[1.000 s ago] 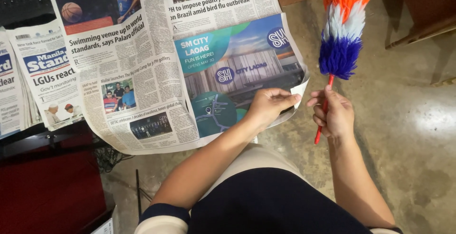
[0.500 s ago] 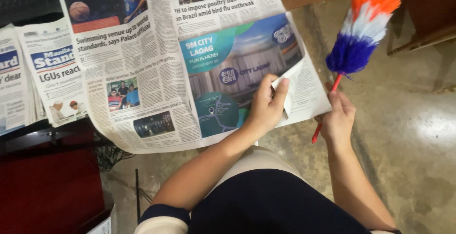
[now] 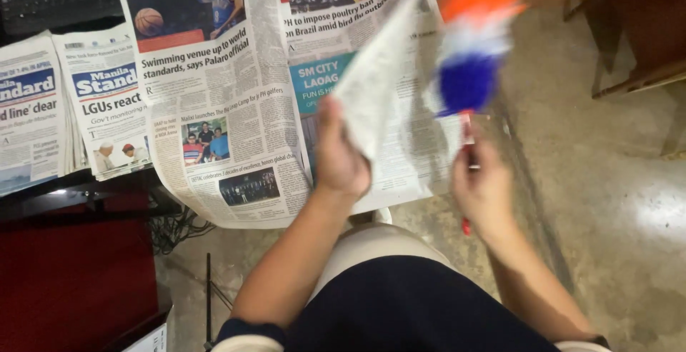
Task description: Dusting newspaper pages with a feather duster.
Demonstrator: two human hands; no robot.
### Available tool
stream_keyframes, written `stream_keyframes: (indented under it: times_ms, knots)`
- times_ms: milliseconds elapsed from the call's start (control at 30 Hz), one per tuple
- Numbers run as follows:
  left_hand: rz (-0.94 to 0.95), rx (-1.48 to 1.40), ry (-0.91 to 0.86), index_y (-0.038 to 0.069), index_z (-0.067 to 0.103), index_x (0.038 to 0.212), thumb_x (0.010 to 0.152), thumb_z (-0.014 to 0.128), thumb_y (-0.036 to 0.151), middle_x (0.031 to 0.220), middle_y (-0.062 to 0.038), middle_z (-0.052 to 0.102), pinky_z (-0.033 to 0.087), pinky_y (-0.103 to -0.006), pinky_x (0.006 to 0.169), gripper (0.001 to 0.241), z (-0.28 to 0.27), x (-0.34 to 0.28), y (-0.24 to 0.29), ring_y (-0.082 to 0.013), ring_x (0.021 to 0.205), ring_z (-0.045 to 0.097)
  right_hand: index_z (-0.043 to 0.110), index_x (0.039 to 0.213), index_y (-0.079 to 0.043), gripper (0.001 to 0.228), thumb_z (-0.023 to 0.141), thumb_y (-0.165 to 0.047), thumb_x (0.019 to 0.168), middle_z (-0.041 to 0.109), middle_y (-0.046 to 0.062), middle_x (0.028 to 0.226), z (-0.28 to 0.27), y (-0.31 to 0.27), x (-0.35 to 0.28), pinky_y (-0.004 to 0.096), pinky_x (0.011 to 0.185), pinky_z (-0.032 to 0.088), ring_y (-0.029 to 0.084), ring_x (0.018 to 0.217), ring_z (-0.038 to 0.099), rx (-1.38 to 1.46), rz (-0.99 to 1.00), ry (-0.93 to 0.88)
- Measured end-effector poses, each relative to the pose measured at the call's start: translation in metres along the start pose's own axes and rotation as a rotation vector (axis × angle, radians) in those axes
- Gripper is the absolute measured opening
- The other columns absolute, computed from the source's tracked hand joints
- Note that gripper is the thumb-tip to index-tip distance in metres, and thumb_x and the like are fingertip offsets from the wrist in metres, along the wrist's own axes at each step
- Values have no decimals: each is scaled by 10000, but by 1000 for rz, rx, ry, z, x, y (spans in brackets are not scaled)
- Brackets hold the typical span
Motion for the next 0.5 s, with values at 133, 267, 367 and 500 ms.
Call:
stream_keyframes:
  times_ms: [133,267,367,500]
  knots:
    - [-35,-109,75,157,624,1360,1039,493,554,1355,-91,667,417,-422,1173,526,-31,-12,62,-194,1237,625,694,1337,-91,418,617,-166,933,746,245,977,64,50,2,551,734,595,446,908,724,-340,-34,-305]
    - [113,-26,259,182,596,1404,932,557,589,1424,-113,639,456,-508,1182,624,-144,-25,142,-253,1250,651,589,1487,-214,525,576,-249,964,757,236,1014,75,90,3,556,858,586,448,931,737,-579,113,-422]
    - [253,72,409,211,581,1419,951,556,564,1459,-78,625,461,-481,1203,588,-224,-52,188,-232,1297,638,563,1517,-275,534,554,-261,984,761,278,960,70,102,4,566,888,565,471,943,729,-602,186,-436]
    - [524,213,603,292,643,1265,1021,642,432,1425,-23,625,472,-505,1220,280,-348,-98,220,-233,1332,632,531,1538,-306,552,508,-301,987,750,326,979,68,101,7,583,915,551,492,998,713,-626,249,-494]
Point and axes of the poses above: each hand's wrist, its own x-axis towards the middle knuckle, its own z-axis out of the palm, y = z × x, the point moved 10 cm from there along x, towards the middle knuckle
